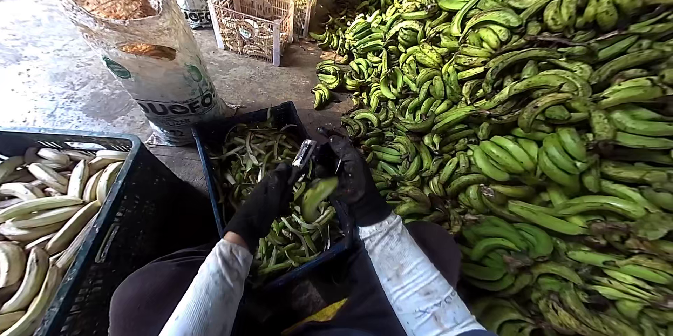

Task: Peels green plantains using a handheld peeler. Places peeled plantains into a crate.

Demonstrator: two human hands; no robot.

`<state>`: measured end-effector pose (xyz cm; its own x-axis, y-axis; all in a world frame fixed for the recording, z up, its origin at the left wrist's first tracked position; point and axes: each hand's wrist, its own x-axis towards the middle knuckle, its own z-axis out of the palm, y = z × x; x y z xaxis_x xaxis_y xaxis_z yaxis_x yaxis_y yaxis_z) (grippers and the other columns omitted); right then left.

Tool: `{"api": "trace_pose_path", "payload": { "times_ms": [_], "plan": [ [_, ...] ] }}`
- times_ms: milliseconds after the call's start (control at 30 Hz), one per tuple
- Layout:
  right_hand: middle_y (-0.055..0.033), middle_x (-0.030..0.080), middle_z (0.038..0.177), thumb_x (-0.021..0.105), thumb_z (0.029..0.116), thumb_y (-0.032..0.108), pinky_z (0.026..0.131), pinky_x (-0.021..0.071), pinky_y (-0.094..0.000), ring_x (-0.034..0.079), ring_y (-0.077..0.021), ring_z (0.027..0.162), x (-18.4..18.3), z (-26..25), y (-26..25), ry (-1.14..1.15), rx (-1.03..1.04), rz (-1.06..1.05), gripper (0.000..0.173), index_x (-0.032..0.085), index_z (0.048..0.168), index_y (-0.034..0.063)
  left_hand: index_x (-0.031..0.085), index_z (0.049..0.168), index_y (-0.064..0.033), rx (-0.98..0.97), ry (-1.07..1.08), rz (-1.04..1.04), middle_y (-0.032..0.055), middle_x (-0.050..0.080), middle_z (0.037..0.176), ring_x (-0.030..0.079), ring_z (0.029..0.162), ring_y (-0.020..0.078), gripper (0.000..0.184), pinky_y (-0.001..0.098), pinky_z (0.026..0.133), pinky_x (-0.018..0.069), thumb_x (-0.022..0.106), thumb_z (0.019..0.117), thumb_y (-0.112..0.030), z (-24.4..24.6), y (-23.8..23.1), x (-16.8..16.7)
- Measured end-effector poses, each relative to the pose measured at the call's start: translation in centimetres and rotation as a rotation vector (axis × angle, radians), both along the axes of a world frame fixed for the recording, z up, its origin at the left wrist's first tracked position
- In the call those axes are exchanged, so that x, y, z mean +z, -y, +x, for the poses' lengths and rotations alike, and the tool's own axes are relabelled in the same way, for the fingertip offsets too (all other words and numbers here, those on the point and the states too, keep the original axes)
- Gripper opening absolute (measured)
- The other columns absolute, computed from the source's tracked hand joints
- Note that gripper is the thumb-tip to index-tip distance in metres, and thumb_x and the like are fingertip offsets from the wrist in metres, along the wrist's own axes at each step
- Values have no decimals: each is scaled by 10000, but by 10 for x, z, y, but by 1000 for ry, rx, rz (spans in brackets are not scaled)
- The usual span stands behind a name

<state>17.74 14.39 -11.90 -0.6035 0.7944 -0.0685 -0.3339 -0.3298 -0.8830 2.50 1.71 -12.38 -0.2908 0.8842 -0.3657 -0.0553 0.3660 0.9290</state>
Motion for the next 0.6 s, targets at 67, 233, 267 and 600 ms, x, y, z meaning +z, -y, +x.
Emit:
{"api": "trace_pose_path", "payload": {
  "times_ms": [67, 233, 267, 600],
  "plan": [
    [-8, 602, 822, 439, 1065, 336, 537, 514, -235, 574, -89, 612, -29, 0, 2, -12, -66, -166, 294, 614, 1198, 141, 585, 1301, -72, 67, 273, -82, 87, 660, 899, 642, 694, 186, 662, 376, 650, 572, 231, 1084, -588, -4, -1, -24],
    [-68, 664, 992, 456, 1092, 263, 741, 555, -276, 637, -115, 827, -66, 20, 19, 670, 27, 24, 306, 589, 1273, 57, 525, 1391, -179, 121, 66, -80, 84, 661, 1008, 634, 743, 190, 651, 379, 655, 553, 438, 996, -689, -22, 9, -16],
    [-113, 674, 1093, 470, 1092, 257, 821, 558, -318, 656, -155, 915, -71, 24, 16, 816, 107, 125, 342, 572, 1343, 49, 499, 1403, -220, 134, 39, -78, 84, 653, 1024, 631, 747, 200, 656, 394, 641, 547, 496, 963, -707, -23, 14, -10],
    [-214, 643, 1264, 564, 981, 426, 952, 454, -687, 583, -434, 1223, -149, 37, 48, 1591, 1235, 950, 437, 643, 1248, 89, 548, 1261, -149, 348, 127, 250, -5, 628, 951, 627, 791, 90, 306, 267, 683, 556, 618, 1023, -328, -20, 22, 25]
  ]
}}
